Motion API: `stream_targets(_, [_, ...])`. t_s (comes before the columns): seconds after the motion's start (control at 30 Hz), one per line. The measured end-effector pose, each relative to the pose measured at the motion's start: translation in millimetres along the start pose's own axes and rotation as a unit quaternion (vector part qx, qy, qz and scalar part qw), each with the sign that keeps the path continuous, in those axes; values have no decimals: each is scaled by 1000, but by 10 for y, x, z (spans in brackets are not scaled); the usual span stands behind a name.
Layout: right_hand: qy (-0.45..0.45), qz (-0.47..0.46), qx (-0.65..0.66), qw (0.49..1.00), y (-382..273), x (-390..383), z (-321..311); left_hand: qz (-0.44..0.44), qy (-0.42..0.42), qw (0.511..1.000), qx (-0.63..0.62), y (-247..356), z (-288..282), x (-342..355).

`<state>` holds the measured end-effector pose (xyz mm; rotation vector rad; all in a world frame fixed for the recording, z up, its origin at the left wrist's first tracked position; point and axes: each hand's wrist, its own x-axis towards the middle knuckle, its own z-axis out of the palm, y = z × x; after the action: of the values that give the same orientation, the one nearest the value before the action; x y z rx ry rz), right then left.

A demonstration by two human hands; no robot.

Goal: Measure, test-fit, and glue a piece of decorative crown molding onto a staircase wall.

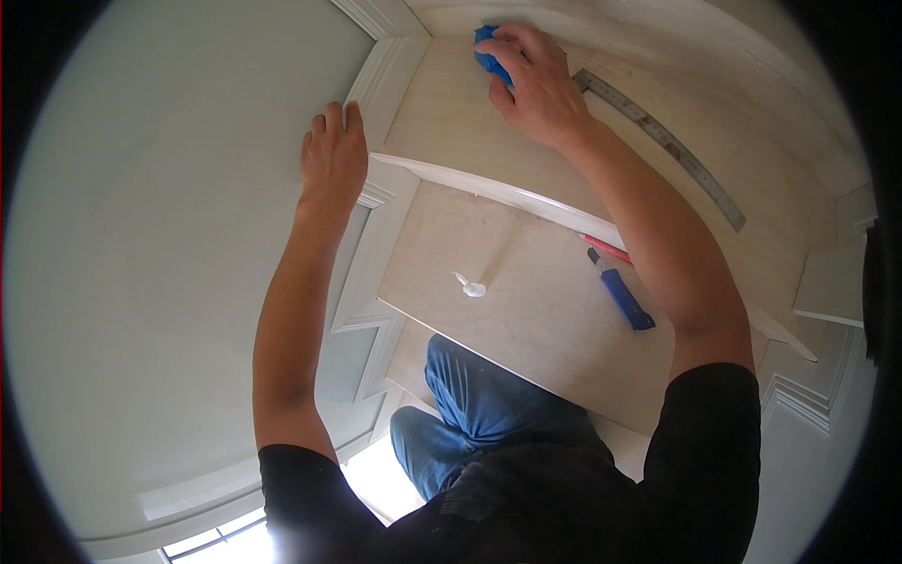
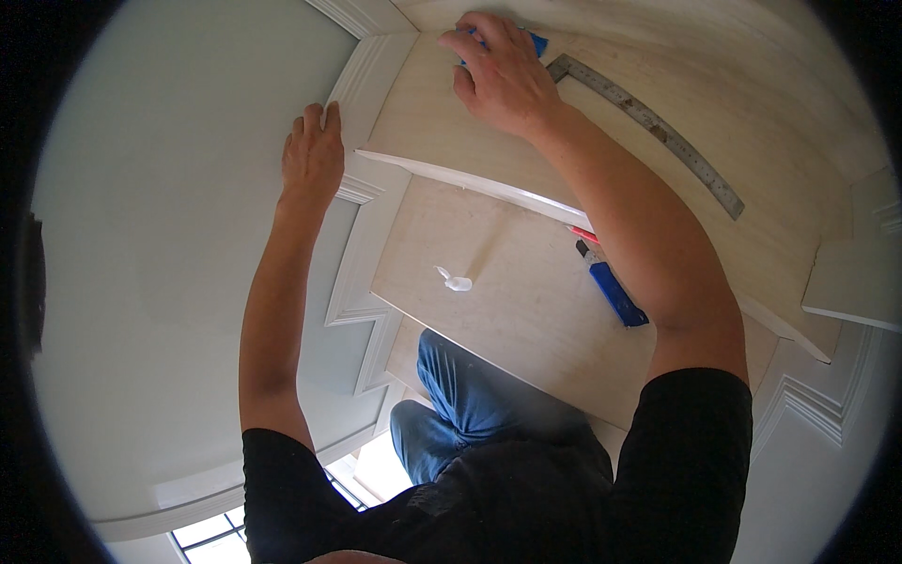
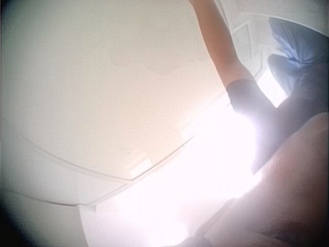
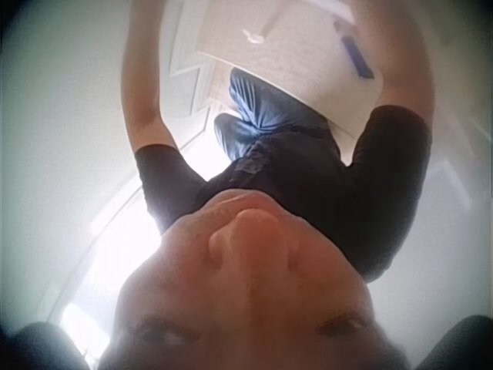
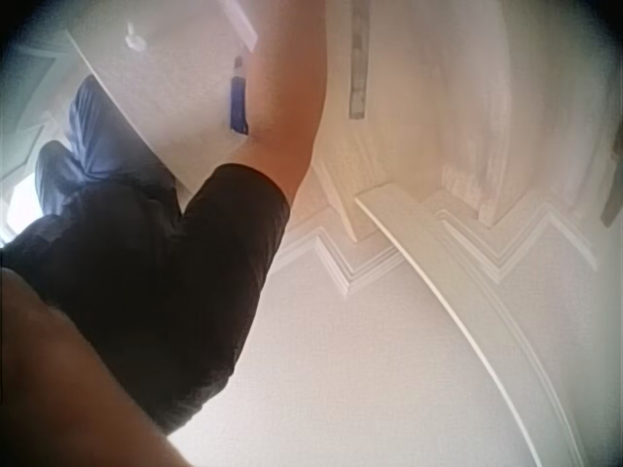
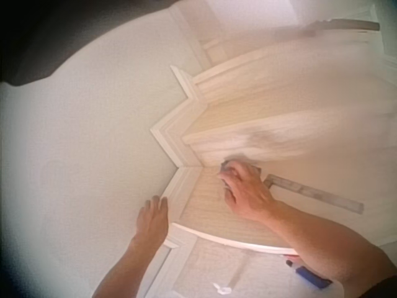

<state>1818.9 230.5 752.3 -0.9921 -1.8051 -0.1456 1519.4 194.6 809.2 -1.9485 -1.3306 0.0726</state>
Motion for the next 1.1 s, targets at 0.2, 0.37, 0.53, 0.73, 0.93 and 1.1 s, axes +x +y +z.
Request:
stream_targets(0.2, [2, -4, -6, 1000, -17, 11, -17, -1, -4, 1000, -3, -54, 57, 0])
stream_targets(0.37, [-9, -6, -1, 1000, -42, 8, -51, 0, 8, 1000, -3, -72, 87, -15])
stream_targets(0.53, [2, -7, 0, 1000, -62, 19, -35, -6, 6, 1000, -3, -136, 158, -33])
stream_targets(0.73, [-33, 43, -12, 998, -205, 40, -155, 8, 28, 999, 30, -207, -76, -100])
stream_targets(0.93, [-107, 99, -1, 989, -243, 51, -192, -107, 137, 982, -71, -275, -312, -622])
stream_targets(1.1, [-91, 70, -26, 993, -106, -56, 15, -74, 16, 984, -160, 439, -50, -1104])
